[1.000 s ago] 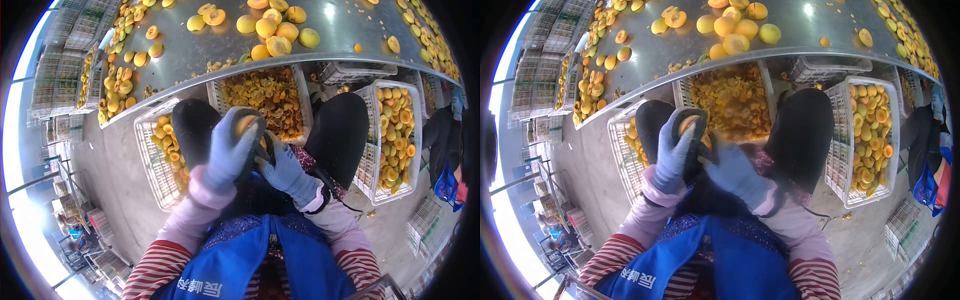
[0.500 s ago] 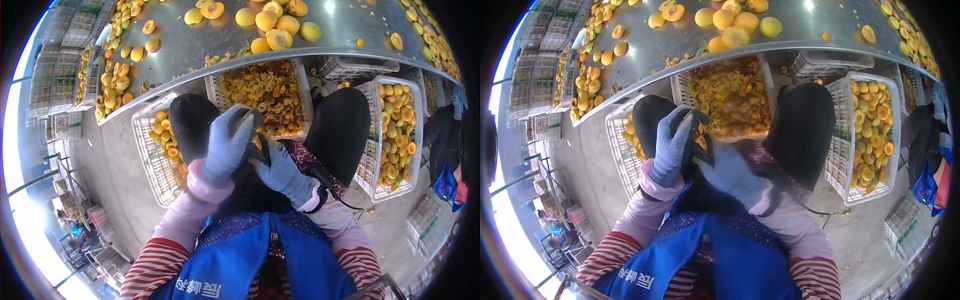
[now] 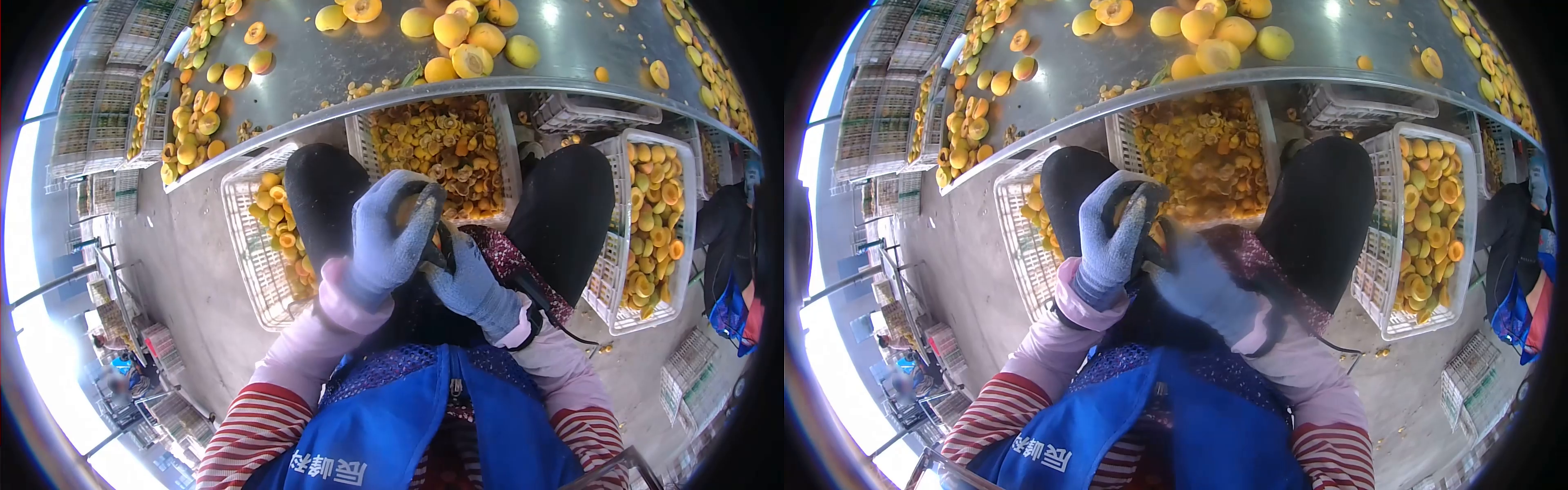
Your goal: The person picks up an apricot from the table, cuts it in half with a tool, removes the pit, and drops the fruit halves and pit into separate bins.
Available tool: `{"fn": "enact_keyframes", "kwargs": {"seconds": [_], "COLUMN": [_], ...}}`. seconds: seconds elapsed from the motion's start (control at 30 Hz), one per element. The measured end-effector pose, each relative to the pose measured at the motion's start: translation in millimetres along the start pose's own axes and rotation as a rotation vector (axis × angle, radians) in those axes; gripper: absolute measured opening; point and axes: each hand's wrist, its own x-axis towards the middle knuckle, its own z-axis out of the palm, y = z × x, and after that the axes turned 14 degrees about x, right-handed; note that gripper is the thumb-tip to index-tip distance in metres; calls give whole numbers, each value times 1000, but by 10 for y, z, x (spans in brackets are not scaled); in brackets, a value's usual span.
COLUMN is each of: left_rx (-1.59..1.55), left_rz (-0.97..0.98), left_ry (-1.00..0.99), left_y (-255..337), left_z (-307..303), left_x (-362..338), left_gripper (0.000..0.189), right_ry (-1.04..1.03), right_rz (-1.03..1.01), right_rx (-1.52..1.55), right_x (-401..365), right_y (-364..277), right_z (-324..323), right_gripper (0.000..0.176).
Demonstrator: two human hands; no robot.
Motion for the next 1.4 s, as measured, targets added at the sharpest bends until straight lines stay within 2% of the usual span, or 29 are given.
{"fn": "enact_keyframes", "kwargs": {"seconds": [0.17, 0.23, 0.3, 0.37, 0.4, 0.5, 0.53, 0.57, 0.6, 0.67, 0.73, 0.77, 0.83, 0.87, 0.9, 0.93, 0.97, 1.0, 1.03, 1.07, 1.1, 1.17, 1.23, 1.27, 1.33, 1.4], "left_rx": [107, 75, 18, 36, 47, -310, -365, -422, -481, -622, -822, -736, -760, -808, -856, -997, -1139, -1047, -1042, -814, -470, -98, -40, -11, 880, 944], "left_rz": [-16, 28, 110, 252, 322, 232, 149, 66, -13, -32, -125, -138, -324, -299, -274, -407, -545, -642, -662, -481, -245, 73, 23, -102, -266, -450], "left_ry": [-173, -214, -242, -302, -327, -423, -418, -414, -407, -452, -459, -378, -138, -146, -155, -150, -124, -68, -27, -67, 92, 290, 443, 542, 242, 250], "left_y": [-14, 41, 27, -60, -89, -90, -74, -54, -41, -127, -153, -103, -229, -345, -461, -337, -213, -295, -358, -517, -518, -340, -462, -836, -1343, -1744], "left_z": [-19, -52, -64, -80, -79, -37, -14, 23, 52, 105, 147, 155, 334, 361, 388, 320, 251, 136, 66, -38, -111, -360, -791, -1010, -1412, -1538], "left_x": [49, 75, 109, 195, 212, 226, 206, 169, 159, 166, 146, 113, 77, 77, 80, 99, 116, 138, 149, 99, 42, -32, -179, -292, -545, -683], "left_gripper": [19, 18, 16, 15, 15, 14, 18, 23, 28, 31, 28, 33, 36, 40, 45, 49, 53, 56, 55, 53, 47, 34, 23, 22, 24, 24], "right_ry": [-101, -66, -29, 32, -1, -101, -122, -139, -203, -336, -461, -523, -514, -517, -245, -289, -236, -189, -269, -256, -238, -191, -219, -229, -151, -190], "right_rz": [13, 14, 193, 538, 549, 635, 711, 787, 813, 865, 815, 787, 656, 596, 645, 528, 566, 608, 602, 644, 685, 791, 803, 798, 857, 810], "right_rx": [92, 317, 573, 856, 1025, 1383, 1396, 1406, 1528, 1774, 1876, 1924, 1869, 1841, 1872, 2075, 2046, 2011, 1982, 1924, 1867, 1759, 1704, 1674, 1658, 1732], "right_x": [4, -44, -101, -133, -153, -152, -148, -146, -133, -116, -122, -119, -24, 13, 10, 84, 87, 97, 112, 95, 74, 62, 30, 18, 7, 42], "right_y": [-211, -67, -52, -147, -125, -63, -69, -72, -60, 7, 155, 193, 12, -105, -181, 24, 138, 198, 248, 242, 205, 101, -17, -62, 17, 141], "right_z": [-152, -100, -84, -106, -106, -91, -99, -112, -121, -110, -78, -74, -65, -59, -84, -105, -182, -234, -216, -175, -122, -91, -89, -107, -146, -171], "right_gripper": [52, 51, 48, 45, 44, 33, 36, 46, 48, 52, 52, 52, 51, 50, 48, 49, 52, 55, 56, 56, 55, 54, 53, 53, 55, 54]}}
